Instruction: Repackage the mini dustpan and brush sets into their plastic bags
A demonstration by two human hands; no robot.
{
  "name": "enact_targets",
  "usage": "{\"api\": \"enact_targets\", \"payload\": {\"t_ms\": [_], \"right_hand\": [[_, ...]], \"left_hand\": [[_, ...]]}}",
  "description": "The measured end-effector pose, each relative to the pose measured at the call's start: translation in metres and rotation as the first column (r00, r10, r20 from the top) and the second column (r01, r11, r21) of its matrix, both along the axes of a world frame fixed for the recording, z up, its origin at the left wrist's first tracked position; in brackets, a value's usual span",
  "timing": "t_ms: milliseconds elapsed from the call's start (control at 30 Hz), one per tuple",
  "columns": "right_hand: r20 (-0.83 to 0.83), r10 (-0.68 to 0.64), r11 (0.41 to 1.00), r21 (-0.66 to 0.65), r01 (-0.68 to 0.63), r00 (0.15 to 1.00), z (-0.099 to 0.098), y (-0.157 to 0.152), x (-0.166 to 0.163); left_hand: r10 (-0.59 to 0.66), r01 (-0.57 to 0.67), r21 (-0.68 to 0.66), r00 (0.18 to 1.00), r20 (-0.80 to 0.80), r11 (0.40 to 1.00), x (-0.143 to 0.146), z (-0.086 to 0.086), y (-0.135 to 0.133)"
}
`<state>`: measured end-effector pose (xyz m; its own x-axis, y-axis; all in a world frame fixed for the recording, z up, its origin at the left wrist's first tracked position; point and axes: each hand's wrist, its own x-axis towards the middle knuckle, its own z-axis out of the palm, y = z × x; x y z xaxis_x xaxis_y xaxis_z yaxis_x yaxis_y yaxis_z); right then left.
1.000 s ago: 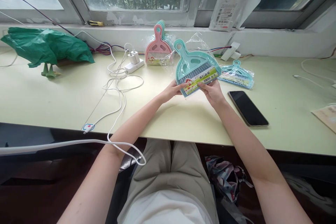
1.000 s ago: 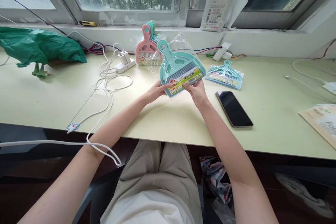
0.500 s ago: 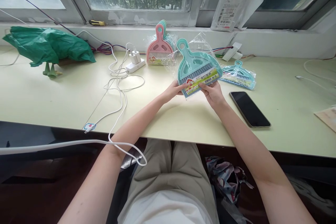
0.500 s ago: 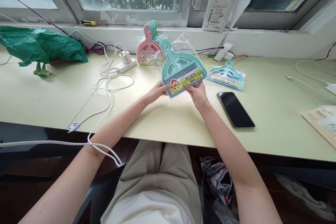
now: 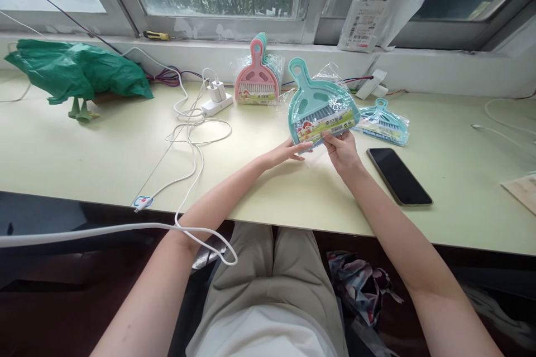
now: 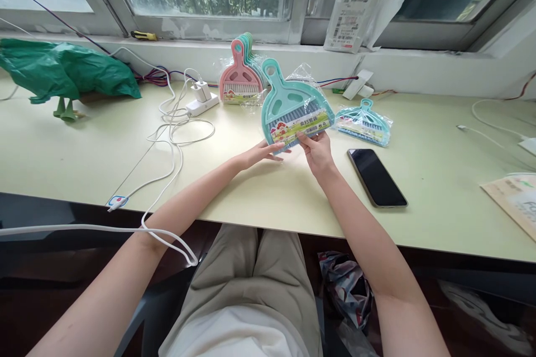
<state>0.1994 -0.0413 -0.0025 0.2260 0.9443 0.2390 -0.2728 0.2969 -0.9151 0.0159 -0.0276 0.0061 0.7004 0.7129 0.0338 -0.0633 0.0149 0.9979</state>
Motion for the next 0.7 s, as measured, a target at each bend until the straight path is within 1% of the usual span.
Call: {"api": "enact_targets", "payload": {"t_ms": [100,200,300,400,467,533,633,700], "right_hand": [[-0.002,0.014,1.000,-0.006,-0.014,1.000,-0.001,0.001,0.000],[-0.009,0.036,0.999,-0.021,-0.036,0.999,-0.002,0.000,-0.002],[-0.031,0.055,0.997,-0.044,-0.056,0.998,-0.003,-0.001,-0.006],[-0.042,0.088,0.994,-0.067,-0.090,0.995,-0.002,-0.003,-0.010],[-0.032,0.125,0.989,-0.080,-0.128,0.992,-0.001,-0.005,-0.012],[-0.014,0.168,0.981,-0.095,-0.169,0.986,0.000,-0.006,-0.013],[-0.003,0.213,0.970,-0.117,-0.212,0.977,-0.001,-0.008,-0.015],[-0.016,0.210,0.970,-0.122,-0.210,0.978,-0.003,-0.008,-0.017]], "left_hand": [[0.103,-0.103,-0.010,0.983,0.153,0.995,0.000,0.002,0.005],[0.163,-0.147,-0.080,0.950,0.265,0.986,-0.006,0.008,0.013],[0.220,-0.187,-0.130,0.916,0.335,0.974,-0.016,0.017,0.019],[0.251,-0.219,-0.127,0.895,0.370,0.967,-0.025,0.024,0.022],[0.249,-0.218,-0.125,0.896,0.369,0.968,-0.029,0.026,0.023],[0.220,-0.180,-0.143,0.910,0.352,0.973,-0.029,0.026,0.024],[0.159,-0.096,-0.205,0.934,0.321,0.974,-0.027,0.023,0.023],[0.162,-0.074,-0.258,0.927,0.338,0.963,-0.024,0.020,0.022]]}}
